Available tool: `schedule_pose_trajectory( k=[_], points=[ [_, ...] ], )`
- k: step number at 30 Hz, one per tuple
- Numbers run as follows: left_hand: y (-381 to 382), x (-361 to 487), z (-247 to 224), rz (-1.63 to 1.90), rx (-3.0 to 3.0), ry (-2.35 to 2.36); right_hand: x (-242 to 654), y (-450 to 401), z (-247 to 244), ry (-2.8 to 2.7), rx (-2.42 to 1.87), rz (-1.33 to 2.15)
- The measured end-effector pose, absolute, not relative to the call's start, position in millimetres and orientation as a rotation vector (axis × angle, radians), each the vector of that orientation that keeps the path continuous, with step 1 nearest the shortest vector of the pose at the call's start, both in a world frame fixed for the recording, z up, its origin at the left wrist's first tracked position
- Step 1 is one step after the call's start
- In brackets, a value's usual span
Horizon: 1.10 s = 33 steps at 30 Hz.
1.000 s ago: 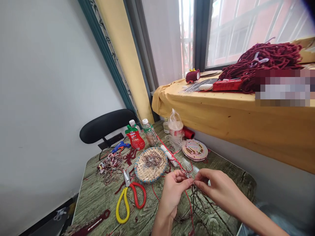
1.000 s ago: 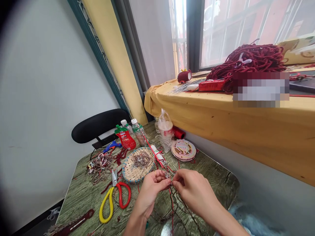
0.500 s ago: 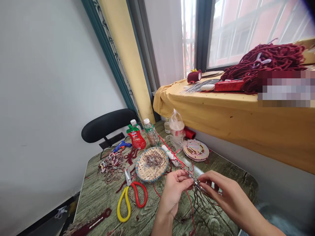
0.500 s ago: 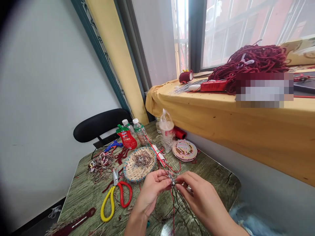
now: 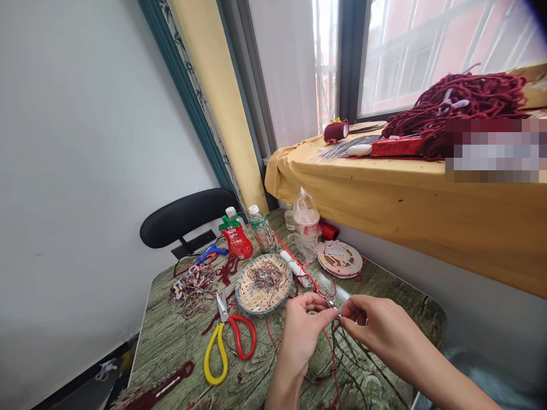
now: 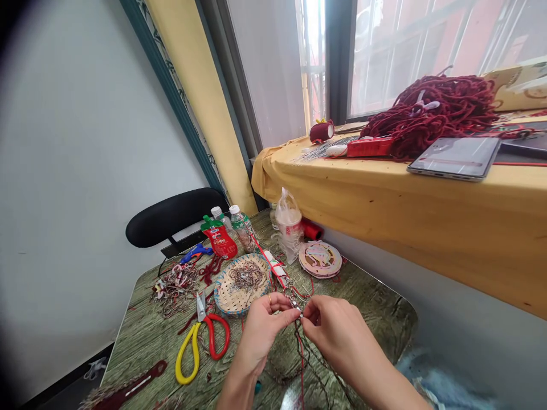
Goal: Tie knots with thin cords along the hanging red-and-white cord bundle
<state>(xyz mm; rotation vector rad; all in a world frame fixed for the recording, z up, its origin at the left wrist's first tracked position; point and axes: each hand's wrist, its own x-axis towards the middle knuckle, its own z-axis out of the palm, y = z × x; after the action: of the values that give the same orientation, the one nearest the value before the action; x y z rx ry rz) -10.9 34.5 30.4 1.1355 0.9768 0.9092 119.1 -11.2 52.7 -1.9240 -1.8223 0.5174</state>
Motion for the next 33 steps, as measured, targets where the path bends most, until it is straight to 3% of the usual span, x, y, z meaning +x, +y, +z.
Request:
schedule_pose_trajectory(
  k=[11, 17, 20, 27, 33],
  points=[
    [32.5, -7.9, 28.2, 0.881, 0.917, 0.890, 115.2, -16.0, 39.2, -1.765, -1.765, 0.415],
    [32.1, -15.0, 31.2, 0.823, 0.896, 0.816, 114.3, -11.7, 32.1, -1.124, -1.524, 1.154],
    [32.8, -14.4, 30.8, 0.830, 0.916, 0.830, 118.5, -7.9, 31.5, -1.023, -1.445, 1.323],
    [34.9, -14.2, 29.8, 0.823, 0.940, 0.820, 136.5, -16.5, 39.8, -1.408, -1.499, 1.011],
    [34.6, -14.0, 27.5, 0.799, 0.964, 0.807, 133.8, -17.9, 36.3, -1.506, -1.457, 1.081]
  ],
)
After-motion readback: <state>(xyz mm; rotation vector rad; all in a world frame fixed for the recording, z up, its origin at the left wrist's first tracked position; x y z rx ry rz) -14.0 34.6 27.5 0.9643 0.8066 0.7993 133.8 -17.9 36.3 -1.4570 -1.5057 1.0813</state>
